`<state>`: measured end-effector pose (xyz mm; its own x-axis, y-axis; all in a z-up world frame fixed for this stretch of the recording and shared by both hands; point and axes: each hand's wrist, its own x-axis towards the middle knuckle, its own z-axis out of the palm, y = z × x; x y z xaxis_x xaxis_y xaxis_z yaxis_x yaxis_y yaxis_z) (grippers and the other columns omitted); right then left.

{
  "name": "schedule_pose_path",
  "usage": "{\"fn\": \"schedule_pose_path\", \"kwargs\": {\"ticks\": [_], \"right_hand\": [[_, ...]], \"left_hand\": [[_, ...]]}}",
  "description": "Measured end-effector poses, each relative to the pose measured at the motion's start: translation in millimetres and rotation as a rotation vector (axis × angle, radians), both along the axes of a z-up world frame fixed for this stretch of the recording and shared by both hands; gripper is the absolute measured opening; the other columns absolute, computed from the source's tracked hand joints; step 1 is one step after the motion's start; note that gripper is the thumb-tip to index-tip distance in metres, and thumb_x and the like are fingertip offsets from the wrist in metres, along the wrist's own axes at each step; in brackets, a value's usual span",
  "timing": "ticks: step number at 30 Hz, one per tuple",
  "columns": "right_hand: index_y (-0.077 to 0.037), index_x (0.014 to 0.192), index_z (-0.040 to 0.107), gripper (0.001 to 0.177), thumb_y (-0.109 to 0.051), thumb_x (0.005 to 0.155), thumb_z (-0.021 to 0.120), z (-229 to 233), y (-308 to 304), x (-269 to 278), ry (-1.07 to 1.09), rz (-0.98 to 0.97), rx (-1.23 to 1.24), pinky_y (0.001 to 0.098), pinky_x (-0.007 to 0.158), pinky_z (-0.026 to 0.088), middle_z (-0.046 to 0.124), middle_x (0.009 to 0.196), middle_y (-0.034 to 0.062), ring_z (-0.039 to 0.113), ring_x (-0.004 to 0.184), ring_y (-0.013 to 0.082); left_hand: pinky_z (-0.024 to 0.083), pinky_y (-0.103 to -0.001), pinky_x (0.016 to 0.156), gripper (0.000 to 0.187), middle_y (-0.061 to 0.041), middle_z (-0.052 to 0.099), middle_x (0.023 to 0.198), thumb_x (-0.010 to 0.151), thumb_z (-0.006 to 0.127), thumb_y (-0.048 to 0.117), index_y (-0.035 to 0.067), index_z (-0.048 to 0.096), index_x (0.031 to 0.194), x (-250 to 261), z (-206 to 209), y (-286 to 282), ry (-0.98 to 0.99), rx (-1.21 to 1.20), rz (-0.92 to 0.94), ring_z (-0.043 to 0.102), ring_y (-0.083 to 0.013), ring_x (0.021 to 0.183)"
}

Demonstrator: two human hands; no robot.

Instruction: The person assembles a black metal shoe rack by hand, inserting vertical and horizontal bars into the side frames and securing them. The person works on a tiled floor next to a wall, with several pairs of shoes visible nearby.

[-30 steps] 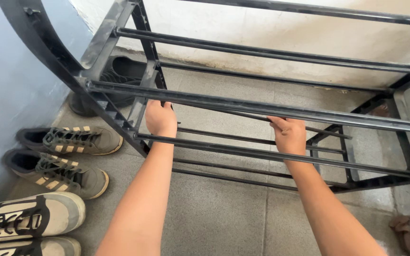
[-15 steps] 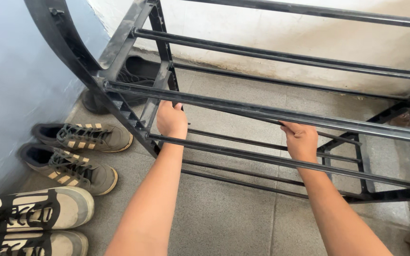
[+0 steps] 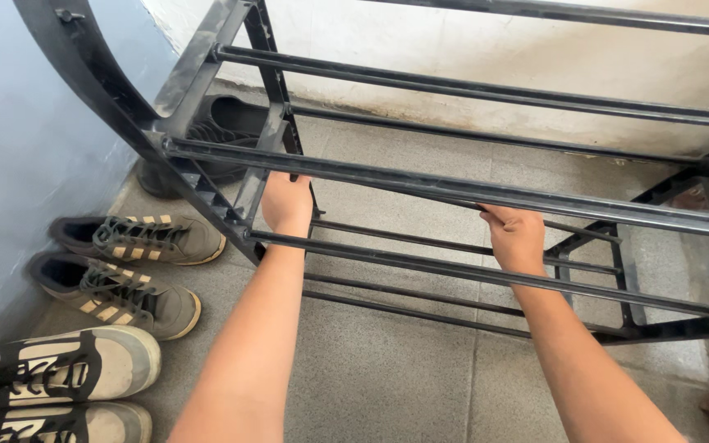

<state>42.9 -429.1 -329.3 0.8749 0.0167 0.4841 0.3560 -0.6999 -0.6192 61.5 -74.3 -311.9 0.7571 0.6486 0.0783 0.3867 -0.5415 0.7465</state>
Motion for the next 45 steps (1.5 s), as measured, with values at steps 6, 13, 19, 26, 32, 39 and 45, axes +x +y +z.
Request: {"fn": "schedule_pose_path", "kwargs": {"ticks": [6,13,19,26,32,39,45], "right_hand": [[-0.008,0.108,0.081,0.022,-0.004,0.086,0.079,-4,-5,8,-0.011,0.016,-0.070,0.0365,0.070,0.054,0.076,0.093,0.0143,0.071,0.076,0.0282],[-0.009,0.102,0.081,0.020,-0.012,0.083,0.082,-10,-7,9,-0.132,0.057,-0.127,0.0398,0.077,0.052,0.076,0.092,0.0124,0.072,0.082,0.0282],[-0.011,0.093,0.083,0.019,-0.024,0.080,0.085,-10,7,24,-0.116,0.003,-0.236,0.0505,0.084,0.046,0.079,0.088,0.0081,0.069,0.083,0.0297],[-0.002,0.085,0.072,0.032,-0.030,0.087,0.087,-21,9,49,0.271,-0.080,-0.062,0.0453,0.072,0.049,0.064,0.079,0.0122,0.061,0.076,0.0309],[-0.021,0.102,0.081,0.019,-0.012,0.093,0.066,-34,-5,57,-0.088,0.010,-0.431,0.0454,0.092,0.033,0.063,0.087,0.0021,0.059,0.094,0.0238],[-0.022,0.105,0.079,0.021,-0.016,0.089,0.068,-31,-5,53,-0.126,0.039,-0.361,0.0474,0.095,0.032,0.064,0.089,0.0018,0.060,0.097,0.0246],[-0.005,0.093,0.071,0.022,-0.019,0.078,0.079,-22,-24,40,-0.121,-0.034,-0.355,0.0498,0.091,0.045,0.069,0.100,0.0129,0.063,0.098,0.0345]], "left_hand": [[0.054,-0.047,0.088,0.034,-0.008,0.073,0.116,0.091,0.071,0.038,0.014,0.072,0.115,0,-5,1,0.023,0.015,-0.013,0.068,-0.0343,0.109],[0.053,-0.048,0.088,0.031,-0.011,0.073,0.113,0.086,0.077,0.034,0.012,0.074,0.109,-1,-5,-1,0.046,0.009,-0.011,0.067,-0.0360,0.108],[0.052,-0.049,0.090,0.029,-0.014,0.073,0.113,0.085,0.077,0.025,0.014,0.074,0.112,-3,-8,9,0.080,0.014,-0.053,0.067,-0.0381,0.109],[0.050,-0.052,0.088,0.037,-0.017,0.071,0.112,0.081,0.078,0.021,0.012,0.069,0.115,0,-9,12,-0.005,-0.030,-0.045,0.064,-0.0425,0.107],[0.052,-0.053,0.089,0.030,-0.019,0.073,0.109,0.093,0.066,0.035,0.008,0.075,0.105,8,-15,1,0.110,0.005,-0.003,0.067,-0.0430,0.106],[0.053,-0.055,0.086,0.027,-0.020,0.073,0.105,0.095,0.063,0.030,0.006,0.071,0.104,1,-9,-16,0.092,0.152,0.010,0.068,-0.0431,0.102],[0.042,-0.057,0.096,0.029,-0.015,0.064,0.120,0.085,0.073,0.021,0.007,0.070,0.110,-17,3,-32,-0.054,0.460,-0.005,0.058,-0.0373,0.119]]}}
